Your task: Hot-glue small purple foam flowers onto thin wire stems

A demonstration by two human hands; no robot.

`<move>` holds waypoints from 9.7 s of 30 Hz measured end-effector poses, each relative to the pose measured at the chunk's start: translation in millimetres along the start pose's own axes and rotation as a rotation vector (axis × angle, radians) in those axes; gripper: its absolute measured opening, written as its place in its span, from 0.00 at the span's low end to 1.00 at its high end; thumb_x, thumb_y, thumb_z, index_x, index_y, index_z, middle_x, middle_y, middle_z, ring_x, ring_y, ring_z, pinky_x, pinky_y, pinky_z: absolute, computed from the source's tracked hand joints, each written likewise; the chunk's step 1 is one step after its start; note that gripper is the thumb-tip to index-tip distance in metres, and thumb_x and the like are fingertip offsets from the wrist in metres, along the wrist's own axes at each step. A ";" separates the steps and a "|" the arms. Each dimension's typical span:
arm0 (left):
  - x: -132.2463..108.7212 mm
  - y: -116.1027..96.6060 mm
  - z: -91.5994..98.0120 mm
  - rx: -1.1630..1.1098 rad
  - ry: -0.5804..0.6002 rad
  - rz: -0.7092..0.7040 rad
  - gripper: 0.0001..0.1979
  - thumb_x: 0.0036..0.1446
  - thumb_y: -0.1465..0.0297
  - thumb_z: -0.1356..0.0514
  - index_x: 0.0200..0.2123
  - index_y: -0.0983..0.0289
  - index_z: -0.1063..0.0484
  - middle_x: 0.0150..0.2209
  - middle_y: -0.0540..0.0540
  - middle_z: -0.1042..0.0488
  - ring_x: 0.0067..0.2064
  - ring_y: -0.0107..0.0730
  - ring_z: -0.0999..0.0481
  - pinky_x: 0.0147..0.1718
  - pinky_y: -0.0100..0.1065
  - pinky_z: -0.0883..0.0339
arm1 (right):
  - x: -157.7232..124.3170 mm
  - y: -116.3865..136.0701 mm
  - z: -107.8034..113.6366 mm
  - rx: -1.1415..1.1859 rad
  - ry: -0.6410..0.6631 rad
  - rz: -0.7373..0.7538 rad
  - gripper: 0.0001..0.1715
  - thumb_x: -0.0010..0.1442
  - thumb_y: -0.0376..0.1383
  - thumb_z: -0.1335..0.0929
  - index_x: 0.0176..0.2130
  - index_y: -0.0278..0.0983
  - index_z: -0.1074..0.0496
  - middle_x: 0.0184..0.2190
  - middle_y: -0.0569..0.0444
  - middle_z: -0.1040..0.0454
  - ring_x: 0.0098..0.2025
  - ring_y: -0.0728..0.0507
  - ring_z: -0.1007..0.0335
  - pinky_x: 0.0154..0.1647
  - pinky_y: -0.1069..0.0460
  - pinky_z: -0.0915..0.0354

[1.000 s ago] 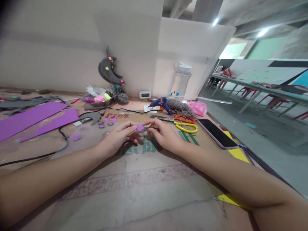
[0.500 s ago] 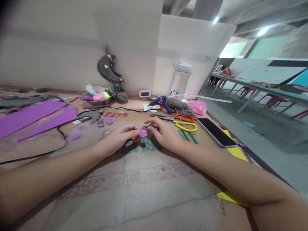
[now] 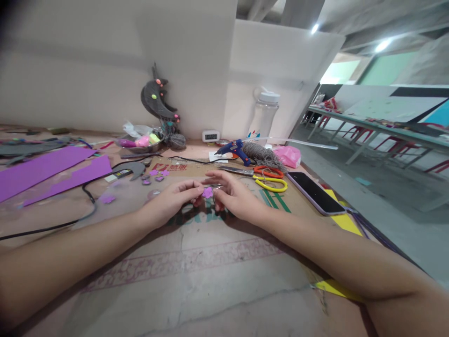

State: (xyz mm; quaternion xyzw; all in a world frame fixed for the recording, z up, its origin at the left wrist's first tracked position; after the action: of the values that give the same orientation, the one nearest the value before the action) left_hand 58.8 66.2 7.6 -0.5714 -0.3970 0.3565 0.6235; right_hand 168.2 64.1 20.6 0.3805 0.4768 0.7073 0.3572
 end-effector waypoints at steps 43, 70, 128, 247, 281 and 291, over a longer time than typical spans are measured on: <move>-2.2 1.4 45.2 0.131 -0.437 -0.032 0.12 0.56 0.59 0.40 0.30 0.63 0.31 0.27 0.50 0.28 0.30 0.30 0.31 0.30 0.30 0.40 | 1.6 2.4 32.0 -0.424 -0.246 0.009 0.16 0.59 0.47 0.32 0.34 0.37 0.23 0.24 0.57 0.26 0.24 0.49 0.35 0.25 0.54 0.41; 1.8 -0.6 13.3 0.201 -0.138 -0.045 0.11 0.57 0.61 0.41 0.28 0.62 0.32 0.27 0.48 0.31 0.29 0.28 0.32 0.31 0.30 0.39 | -2.7 11.7 24.7 -0.343 -0.247 0.054 0.13 0.61 0.44 0.33 0.35 0.38 0.23 0.31 0.55 0.22 0.33 0.46 0.27 0.34 0.53 0.35; -13.0 -23.1 -2.7 0.474 -0.103 -0.265 0.19 0.57 0.67 0.40 0.51 0.61 0.36 0.36 0.51 0.28 0.37 0.31 0.27 0.37 0.33 0.34 | -2.6 8.4 13.2 -0.347 -0.153 0.003 0.14 0.61 0.43 0.33 0.32 0.35 0.26 0.29 0.55 0.25 0.30 0.48 0.32 0.32 0.53 0.37; 0.1 0.7 8.6 0.066 -0.126 -0.018 0.17 0.57 0.70 0.40 0.49 0.62 0.40 0.28 0.47 0.28 0.30 0.29 0.25 0.29 0.30 0.36 | 2.3 16.0 20.2 -0.526 -0.135 0.116 0.16 0.63 0.42 0.37 0.27 0.37 0.31 0.28 0.54 0.29 0.32 0.46 0.32 0.36 0.51 0.37; -8.4 -10.5 -2.0 0.248 -0.050 -0.190 0.15 0.63 0.67 0.46 0.52 0.63 0.38 0.32 0.50 0.29 0.35 0.30 0.26 0.36 0.33 0.33 | 2.1 -0.7 13.1 -0.274 -0.116 -0.043 0.13 0.60 0.42 0.33 0.32 0.35 0.27 0.30 0.52 0.23 0.32 0.47 0.28 0.36 0.51 0.34; -5.2 -15.2 -2.1 0.387 -0.041 -0.296 0.14 0.57 0.74 0.43 0.48 0.61 0.29 0.53 0.58 0.29 0.46 0.34 0.25 0.47 0.36 0.31 | -6.1 24.5 -5.2 -0.528 0.027 0.172 0.10 0.61 0.38 0.33 0.30 0.37 0.26 0.29 0.55 0.23 0.33 0.47 0.29 0.38 0.53 0.37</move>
State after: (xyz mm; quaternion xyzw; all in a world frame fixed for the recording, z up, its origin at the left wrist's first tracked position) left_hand 58.3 59.2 22.2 -0.3697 -0.4132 0.3423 0.7586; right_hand 162.9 49.6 41.3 0.3038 0.2465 0.8399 0.3763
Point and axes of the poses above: each hand's wrist, its own x-axis towards the middle knuckle, its own z-axis out of the back of the hand, y = z × x, the point moved 9 cm from there along x, towards the middle knuckle
